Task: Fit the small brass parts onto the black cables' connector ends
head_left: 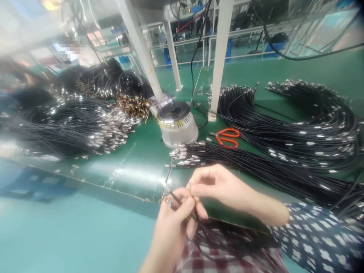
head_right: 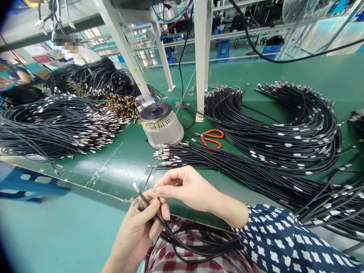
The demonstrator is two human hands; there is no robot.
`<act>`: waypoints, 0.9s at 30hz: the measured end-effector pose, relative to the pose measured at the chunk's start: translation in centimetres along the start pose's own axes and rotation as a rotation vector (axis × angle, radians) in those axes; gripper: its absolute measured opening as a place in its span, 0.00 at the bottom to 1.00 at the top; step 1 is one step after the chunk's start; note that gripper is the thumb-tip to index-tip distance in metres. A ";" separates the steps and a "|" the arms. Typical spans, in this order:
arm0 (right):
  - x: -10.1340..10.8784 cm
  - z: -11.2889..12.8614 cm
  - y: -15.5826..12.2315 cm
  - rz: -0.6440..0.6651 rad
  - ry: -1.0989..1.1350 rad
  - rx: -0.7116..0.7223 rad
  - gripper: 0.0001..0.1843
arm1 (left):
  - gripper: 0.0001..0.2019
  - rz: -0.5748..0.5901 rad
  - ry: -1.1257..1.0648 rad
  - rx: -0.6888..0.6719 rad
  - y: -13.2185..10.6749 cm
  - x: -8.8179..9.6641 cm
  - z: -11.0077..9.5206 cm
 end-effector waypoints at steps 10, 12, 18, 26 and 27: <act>2.1 -1.0 0.2 -0.117 -0.141 0.039 0.10 | 0.11 0.084 -0.031 0.043 0.4 0.1 0.1; 2.1 -0.8 0.2 -0.156 -0.164 0.060 0.11 | 0.11 0.057 -0.022 0.047 0.5 0.1 0.1; 1.2 0.0 0.5 -0.185 -0.148 0.058 0.12 | 0.16 -0.035 0.036 0.085 0.4 -0.1 0.1; 1.3 -0.2 0.8 -0.173 -0.158 0.039 0.15 | 0.12 -0.050 0.036 0.099 0.5 0.1 0.1; 1.3 -0.3 0.7 -0.164 -0.145 0.032 0.16 | 0.12 -0.055 0.038 0.096 0.6 0.1 0.0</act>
Point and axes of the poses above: each hand's wrist, its own y-axis towards the middle knuckle, its own x-axis out of the back of the hand, z = x × y, the point moved 5 cm from there along y, towards the middle knuckle, and after that the axes turned 13 degrees about x, right-handed, at the moved point
